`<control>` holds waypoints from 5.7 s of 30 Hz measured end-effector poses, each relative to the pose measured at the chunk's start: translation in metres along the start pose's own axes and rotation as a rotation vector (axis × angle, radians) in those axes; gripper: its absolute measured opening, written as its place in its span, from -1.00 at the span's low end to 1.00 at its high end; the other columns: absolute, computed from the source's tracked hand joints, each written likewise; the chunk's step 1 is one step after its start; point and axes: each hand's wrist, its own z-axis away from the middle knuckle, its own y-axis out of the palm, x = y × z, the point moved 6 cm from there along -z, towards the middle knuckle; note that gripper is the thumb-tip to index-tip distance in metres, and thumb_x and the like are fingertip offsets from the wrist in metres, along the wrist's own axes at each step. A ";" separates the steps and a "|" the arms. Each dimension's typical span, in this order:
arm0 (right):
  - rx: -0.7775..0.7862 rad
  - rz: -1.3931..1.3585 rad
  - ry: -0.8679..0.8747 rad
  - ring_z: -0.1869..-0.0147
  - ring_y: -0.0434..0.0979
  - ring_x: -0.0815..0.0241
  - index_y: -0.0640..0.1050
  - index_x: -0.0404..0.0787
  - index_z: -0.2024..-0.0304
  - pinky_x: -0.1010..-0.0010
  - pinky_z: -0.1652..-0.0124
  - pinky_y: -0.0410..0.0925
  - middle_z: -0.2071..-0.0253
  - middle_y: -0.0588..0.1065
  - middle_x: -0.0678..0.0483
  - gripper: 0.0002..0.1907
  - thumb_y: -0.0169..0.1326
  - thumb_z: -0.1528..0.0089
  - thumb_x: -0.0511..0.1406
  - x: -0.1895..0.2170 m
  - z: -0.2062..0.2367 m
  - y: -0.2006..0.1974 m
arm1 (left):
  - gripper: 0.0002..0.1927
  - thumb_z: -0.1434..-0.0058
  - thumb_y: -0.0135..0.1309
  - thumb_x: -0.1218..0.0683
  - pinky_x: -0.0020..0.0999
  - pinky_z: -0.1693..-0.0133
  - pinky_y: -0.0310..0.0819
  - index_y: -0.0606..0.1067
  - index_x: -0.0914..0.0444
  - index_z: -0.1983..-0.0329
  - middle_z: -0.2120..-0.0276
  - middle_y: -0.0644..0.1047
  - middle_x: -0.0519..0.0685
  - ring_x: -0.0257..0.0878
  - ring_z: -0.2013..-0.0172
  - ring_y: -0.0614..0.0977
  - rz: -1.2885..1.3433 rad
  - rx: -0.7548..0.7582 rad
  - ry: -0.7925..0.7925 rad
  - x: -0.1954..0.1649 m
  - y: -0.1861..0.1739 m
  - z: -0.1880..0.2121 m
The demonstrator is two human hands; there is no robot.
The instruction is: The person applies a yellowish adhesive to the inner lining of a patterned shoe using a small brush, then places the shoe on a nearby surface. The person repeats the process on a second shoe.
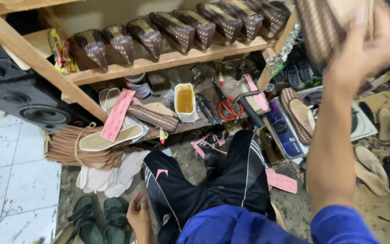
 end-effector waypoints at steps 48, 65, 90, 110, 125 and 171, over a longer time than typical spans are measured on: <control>0.185 0.152 0.902 0.02 0.55 0.20 0.13 -0.33 -0.52 0.39 0.04 0.48 -0.23 0.38 -0.15 -0.36 -0.10 -0.39 -0.53 -0.019 0.358 -0.140 | -0.06 0.32 0.28 0.35 0.03 -0.23 0.31 0.32 0.17 -0.25 -0.22 0.33 0.21 0.23 -0.26 0.37 -1.011 0.966 1.273 -0.195 0.211 -0.131; 0.726 -0.272 0.670 0.02 0.64 0.17 0.18 -0.21 -0.48 0.39 0.08 0.48 0.00 0.60 -0.05 -0.33 0.05 -0.34 -0.44 0.097 0.297 0.091 | 0.13 0.03 0.48 0.29 -0.19 -0.28 0.45 0.00 0.17 -0.47 -0.27 0.28 0.05 -0.14 -0.26 0.44 0.173 0.533 0.759 -0.197 0.166 -0.130; 1.186 0.163 -0.064 -0.39 0.20 -0.35 0.59 -0.12 -0.08 -0.02 -0.29 0.23 -0.42 0.23 -0.21 -0.47 0.06 -0.05 -0.50 0.028 0.301 0.226 | -0.16 -0.37 0.03 -0.19 0.09 -0.12 0.48 -0.02 -0.01 -0.63 -0.34 0.33 0.18 0.12 -0.19 0.49 1.145 0.443 -0.146 -0.115 0.081 0.021; 1.128 0.073 0.003 -0.32 0.35 -0.20 0.62 -0.29 0.15 0.07 -0.27 0.27 -0.25 0.42 -0.13 -0.63 0.04 0.00 -0.57 0.011 0.298 0.218 | -0.07 -0.24 0.17 -0.25 0.09 -0.15 0.41 0.00 -0.01 -0.58 -0.36 0.31 0.22 0.17 -0.19 0.49 1.130 0.437 -0.085 -0.119 0.096 0.021; 1.359 0.204 -0.093 -0.49 0.04 -0.40 0.75 -0.02 0.14 -0.12 -0.32 0.05 -0.50 0.15 -0.10 -0.49 0.10 0.07 -0.54 0.002 0.319 0.246 | -0.56 -0.11 0.21 0.36 -0.27 0.03 0.56 0.47 0.46 -0.09 0.08 0.63 0.07 -0.18 0.12 0.66 0.352 0.069 -0.058 0.022 -0.042 -0.006; 0.910 -0.257 0.058 -0.27 0.24 -0.11 0.68 -0.16 -0.02 0.03 -0.38 0.05 -0.06 0.48 -0.06 -0.28 -0.44 -0.47 0.08 0.209 0.197 0.097 | -0.61 -0.25 0.28 0.16 0.33 -0.48 0.11 0.45 0.28 -0.11 -0.17 0.52 0.16 0.15 -0.33 0.48 -0.079 0.318 1.194 -0.214 0.129 0.038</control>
